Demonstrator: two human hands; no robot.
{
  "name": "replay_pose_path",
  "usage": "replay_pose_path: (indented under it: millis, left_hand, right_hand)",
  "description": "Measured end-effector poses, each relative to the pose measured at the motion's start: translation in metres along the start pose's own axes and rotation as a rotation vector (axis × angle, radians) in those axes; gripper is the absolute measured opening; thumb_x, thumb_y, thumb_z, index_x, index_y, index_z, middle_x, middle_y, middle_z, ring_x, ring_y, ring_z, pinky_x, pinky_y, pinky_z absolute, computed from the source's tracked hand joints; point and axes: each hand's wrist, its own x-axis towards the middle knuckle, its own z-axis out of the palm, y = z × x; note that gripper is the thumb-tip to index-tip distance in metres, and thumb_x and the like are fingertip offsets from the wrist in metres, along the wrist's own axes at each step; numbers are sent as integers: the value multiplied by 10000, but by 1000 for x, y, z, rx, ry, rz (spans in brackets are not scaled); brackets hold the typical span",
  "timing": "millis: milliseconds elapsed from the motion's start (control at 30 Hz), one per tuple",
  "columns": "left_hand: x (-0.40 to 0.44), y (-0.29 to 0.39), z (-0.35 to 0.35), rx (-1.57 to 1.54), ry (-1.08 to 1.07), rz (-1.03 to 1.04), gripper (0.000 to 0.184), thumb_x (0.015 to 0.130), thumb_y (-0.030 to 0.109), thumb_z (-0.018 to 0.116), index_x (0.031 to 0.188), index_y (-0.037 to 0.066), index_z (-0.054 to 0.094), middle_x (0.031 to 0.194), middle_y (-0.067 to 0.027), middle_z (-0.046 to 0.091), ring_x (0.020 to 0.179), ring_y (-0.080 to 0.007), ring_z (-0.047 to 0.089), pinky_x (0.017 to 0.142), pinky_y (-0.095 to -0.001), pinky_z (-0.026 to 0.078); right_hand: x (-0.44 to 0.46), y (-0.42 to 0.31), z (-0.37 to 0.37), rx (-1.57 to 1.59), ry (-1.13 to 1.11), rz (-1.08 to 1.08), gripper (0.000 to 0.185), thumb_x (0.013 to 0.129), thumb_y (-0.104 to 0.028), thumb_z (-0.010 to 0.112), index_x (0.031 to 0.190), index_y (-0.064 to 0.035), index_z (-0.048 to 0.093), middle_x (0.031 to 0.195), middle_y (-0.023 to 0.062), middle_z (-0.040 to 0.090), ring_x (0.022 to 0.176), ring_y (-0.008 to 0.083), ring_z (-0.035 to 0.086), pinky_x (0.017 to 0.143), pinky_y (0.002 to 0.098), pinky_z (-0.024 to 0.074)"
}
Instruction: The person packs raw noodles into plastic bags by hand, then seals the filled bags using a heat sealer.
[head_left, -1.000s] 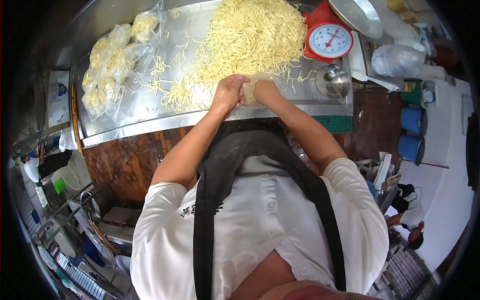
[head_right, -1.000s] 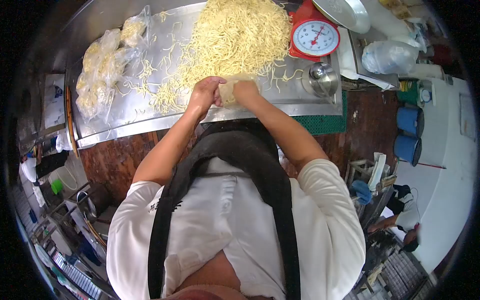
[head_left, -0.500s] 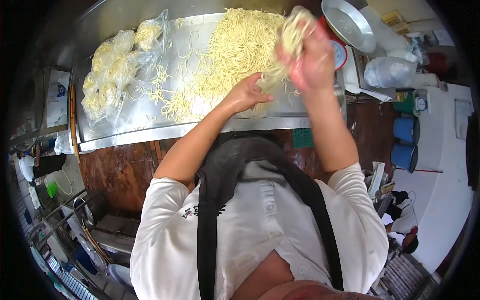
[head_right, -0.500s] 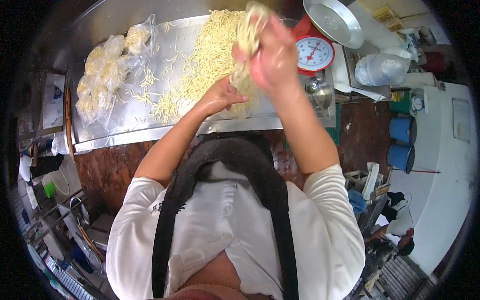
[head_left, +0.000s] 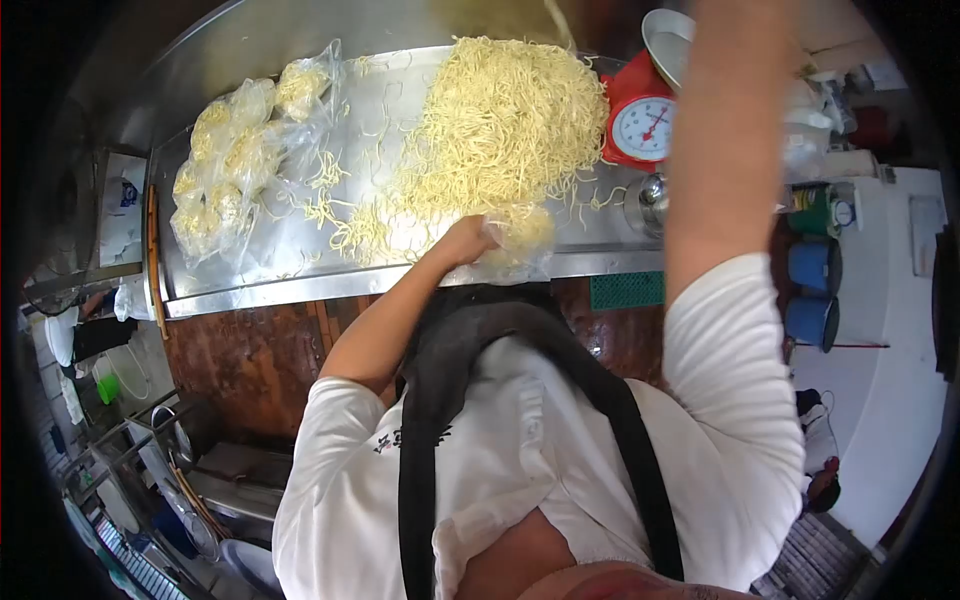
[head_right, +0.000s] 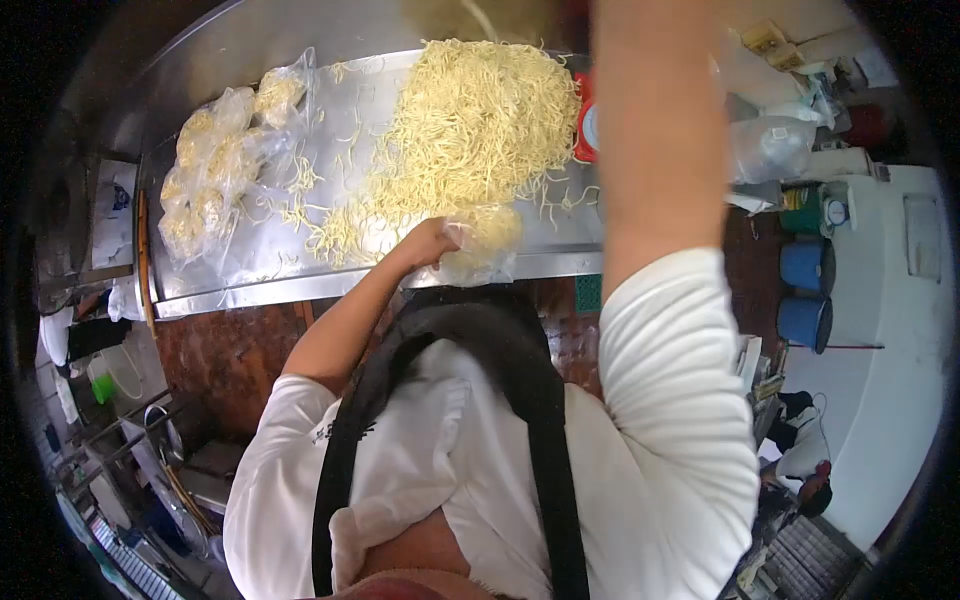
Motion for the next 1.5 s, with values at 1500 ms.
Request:
replay_pose_path:
  millis: [1500]
  left_hand:
    - [114, 413, -7, -23, 255, 760, 322, 1018, 295, 532, 1078, 15, 680, 865, -51, 677, 683, -129, 612, 585, -308, 551]
  right_hand:
    - [-226, 49, -322, -64, 321, 253, 351, 928, -67, 615, 1277, -33, 584, 1178, 118, 637, 893, 148, 670, 737, 283, 558]
